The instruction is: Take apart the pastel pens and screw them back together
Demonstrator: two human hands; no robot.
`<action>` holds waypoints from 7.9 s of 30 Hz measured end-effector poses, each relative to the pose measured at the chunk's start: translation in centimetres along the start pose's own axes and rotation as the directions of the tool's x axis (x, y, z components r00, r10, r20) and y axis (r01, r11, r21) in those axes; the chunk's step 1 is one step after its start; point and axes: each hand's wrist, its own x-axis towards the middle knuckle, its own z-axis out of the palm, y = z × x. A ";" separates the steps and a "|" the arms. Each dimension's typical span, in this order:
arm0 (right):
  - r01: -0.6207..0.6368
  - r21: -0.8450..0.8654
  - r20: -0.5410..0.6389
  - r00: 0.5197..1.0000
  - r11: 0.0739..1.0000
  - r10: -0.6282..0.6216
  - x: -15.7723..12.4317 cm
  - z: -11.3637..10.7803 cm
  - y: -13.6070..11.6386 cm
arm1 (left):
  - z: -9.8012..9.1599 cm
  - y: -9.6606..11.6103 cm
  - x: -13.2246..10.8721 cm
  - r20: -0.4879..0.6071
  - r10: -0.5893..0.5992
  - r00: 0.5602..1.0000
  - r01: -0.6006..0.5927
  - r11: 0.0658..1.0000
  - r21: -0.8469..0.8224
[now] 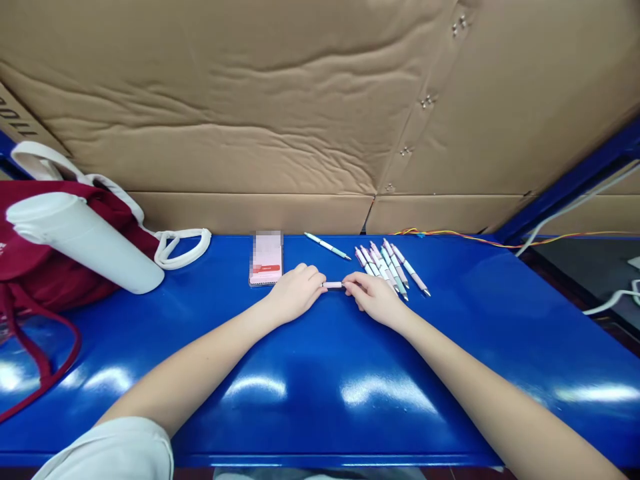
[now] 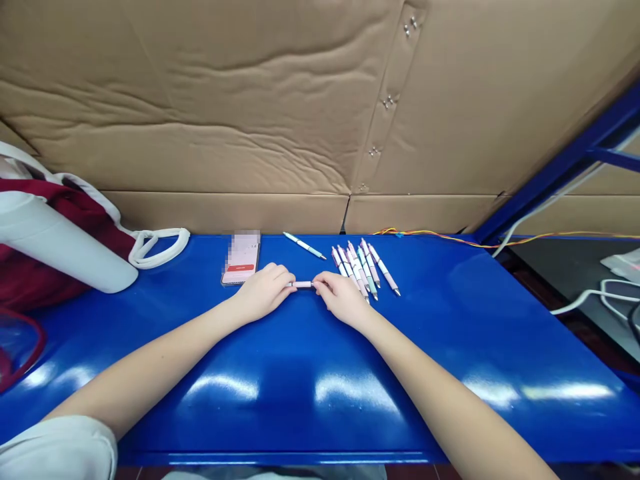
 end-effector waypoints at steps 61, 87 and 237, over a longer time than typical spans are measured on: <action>0.207 0.013 0.019 0.978 0.978 -0.207 0.2 0.7 0.4 | -0.6 -0.3 -1.8 -0.130 0.088 0.988 -0.104 0.988 -0.116; 0.367 -0.419 0.010 0.917 0.831 -0.400 -0.2 1.2 0.1 | -0.3 -0.5 -1.6 -0.042 0.101 0.994 -0.104 0.991 -0.081; 0.245 -0.195 0.173 0.962 0.950 -0.213 -0.9 -0.1 -1.3 | -1.8 0.9 -1.8 0.192 -0.034 0.981 0.044 0.998 -0.049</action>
